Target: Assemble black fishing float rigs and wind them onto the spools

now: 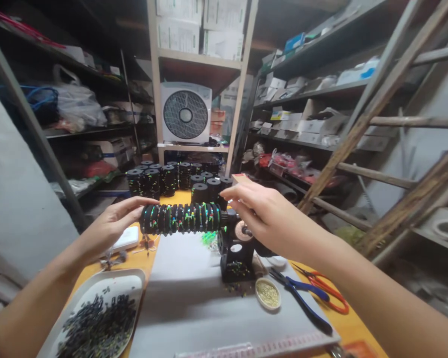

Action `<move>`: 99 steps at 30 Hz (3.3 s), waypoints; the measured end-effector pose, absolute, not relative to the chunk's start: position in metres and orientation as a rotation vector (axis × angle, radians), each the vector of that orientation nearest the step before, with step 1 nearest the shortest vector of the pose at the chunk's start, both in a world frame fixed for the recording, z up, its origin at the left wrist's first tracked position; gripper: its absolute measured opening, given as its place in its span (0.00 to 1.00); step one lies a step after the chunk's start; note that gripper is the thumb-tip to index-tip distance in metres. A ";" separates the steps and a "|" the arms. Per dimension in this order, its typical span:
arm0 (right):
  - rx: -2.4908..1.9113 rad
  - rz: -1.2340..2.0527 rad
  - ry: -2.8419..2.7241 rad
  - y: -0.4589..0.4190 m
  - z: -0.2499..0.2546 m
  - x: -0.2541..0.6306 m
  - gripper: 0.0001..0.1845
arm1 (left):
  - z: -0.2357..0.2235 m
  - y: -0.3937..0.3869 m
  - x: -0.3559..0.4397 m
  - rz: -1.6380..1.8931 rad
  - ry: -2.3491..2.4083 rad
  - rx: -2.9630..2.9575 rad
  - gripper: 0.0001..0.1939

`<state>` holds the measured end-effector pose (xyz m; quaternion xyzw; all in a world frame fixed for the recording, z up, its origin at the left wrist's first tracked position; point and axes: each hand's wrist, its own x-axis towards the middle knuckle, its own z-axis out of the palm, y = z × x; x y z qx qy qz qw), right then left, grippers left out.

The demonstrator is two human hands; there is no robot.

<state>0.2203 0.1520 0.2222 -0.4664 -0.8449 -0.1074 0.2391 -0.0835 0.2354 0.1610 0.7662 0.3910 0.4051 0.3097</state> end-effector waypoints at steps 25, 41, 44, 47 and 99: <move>-1.228 -0.123 -2.279 0.155 0.174 0.219 0.22 | 0.160 0.266 -0.072 0.608 0.917 1.624 0.15; -1.267 -0.039 -2.135 0.112 0.148 0.213 0.09 | 0.122 0.232 -0.093 1.194 0.733 2.222 0.37; -1.507 0.108 -2.271 0.099 0.116 0.216 0.08 | 0.123 0.236 -0.094 1.184 0.784 2.210 0.34; -1.668 0.116 -2.256 0.098 0.084 0.222 0.08 | 0.132 0.239 -0.092 1.203 0.720 2.153 0.29; -0.772 -0.452 -1.985 0.191 0.179 0.085 0.10 | 0.123 0.243 -0.089 1.272 0.586 1.929 0.20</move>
